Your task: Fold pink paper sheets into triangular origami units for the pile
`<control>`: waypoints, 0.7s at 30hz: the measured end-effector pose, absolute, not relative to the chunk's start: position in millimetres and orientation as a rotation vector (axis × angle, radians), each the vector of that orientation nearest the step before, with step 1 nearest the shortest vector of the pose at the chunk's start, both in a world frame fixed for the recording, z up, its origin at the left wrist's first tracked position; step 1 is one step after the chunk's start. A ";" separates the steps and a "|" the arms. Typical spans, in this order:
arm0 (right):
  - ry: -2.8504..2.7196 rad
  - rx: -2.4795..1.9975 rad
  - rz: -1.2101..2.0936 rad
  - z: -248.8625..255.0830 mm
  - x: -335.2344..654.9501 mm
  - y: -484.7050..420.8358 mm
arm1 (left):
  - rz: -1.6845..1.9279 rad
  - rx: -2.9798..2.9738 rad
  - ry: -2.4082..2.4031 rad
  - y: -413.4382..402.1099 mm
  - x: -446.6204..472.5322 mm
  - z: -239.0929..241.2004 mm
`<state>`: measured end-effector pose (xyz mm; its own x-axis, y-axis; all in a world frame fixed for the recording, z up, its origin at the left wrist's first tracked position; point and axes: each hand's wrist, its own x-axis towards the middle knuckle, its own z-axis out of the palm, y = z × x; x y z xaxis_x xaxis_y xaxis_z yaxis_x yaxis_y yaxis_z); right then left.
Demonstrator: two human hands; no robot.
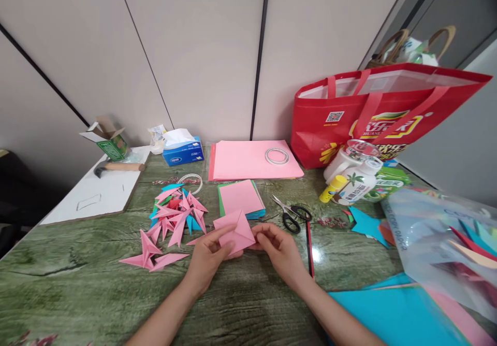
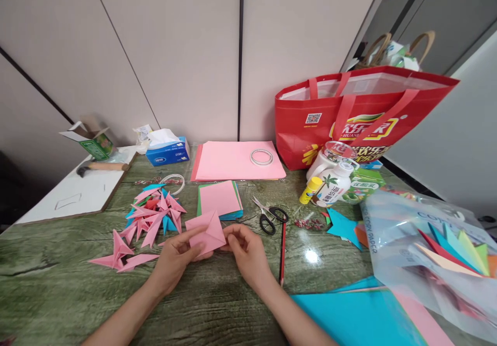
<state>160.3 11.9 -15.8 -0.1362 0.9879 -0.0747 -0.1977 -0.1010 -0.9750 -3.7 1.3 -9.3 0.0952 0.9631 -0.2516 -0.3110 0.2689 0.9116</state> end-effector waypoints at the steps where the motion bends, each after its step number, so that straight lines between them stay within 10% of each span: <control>1: -1.096 -1.056 1.452 -16.1 160.2 12.0 | 1.100 0.814 1.043 0.6 -2.7 -8.1; 21: -1.796 -0.854 0.395 -13.0 165.6 4.1 | 0.993 0.741 0.790 -0.9 1.4 -1.4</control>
